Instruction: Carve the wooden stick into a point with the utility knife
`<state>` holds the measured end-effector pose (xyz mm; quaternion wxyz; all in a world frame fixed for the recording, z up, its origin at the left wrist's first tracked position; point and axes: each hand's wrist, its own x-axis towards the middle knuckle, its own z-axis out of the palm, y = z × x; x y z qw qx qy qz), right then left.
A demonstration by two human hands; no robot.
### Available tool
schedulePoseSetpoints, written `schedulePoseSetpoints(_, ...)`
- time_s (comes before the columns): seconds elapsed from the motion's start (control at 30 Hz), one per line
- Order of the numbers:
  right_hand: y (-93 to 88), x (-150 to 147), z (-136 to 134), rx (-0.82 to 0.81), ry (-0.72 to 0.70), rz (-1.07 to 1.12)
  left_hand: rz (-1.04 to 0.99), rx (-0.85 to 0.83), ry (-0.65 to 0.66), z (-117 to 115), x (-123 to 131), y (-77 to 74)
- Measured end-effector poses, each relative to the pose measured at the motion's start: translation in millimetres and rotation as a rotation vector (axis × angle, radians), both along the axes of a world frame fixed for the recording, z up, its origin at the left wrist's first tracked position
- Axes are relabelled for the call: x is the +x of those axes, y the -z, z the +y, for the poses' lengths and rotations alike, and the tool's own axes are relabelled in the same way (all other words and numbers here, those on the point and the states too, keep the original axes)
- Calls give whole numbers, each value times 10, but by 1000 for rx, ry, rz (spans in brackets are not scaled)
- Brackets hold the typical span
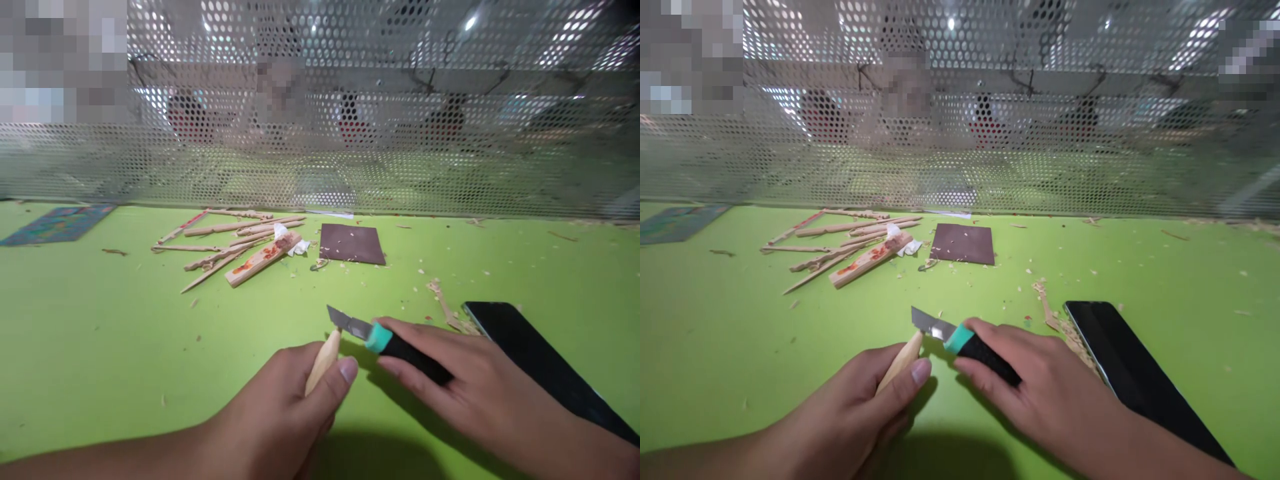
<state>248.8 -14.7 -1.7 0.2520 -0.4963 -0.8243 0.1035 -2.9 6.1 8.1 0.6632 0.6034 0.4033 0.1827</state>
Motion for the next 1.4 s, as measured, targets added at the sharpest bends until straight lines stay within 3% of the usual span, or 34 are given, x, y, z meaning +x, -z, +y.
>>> schedulePoseSetpoints(0.33,-135,-56,21,-323,-176,88,-127,-6,48,14,-16,-27)
schedulePoseSetpoints(0.57,-51,-69,-48,-160,-151,15,-27,37,43,27,13,-2)
schedulePoseSetpoints(0.87,-19,-72,-67,95,31,-118,128,125,7,20,51,-54)
schedulePoseSetpoints(1.2,-116,-38,-16,-12,58,-34,65,159,-54,-69,-17,21)
schedulePoseSetpoints(1.4,-163,-26,-3,-74,40,-18,90,65,-35,-35,5,-60)
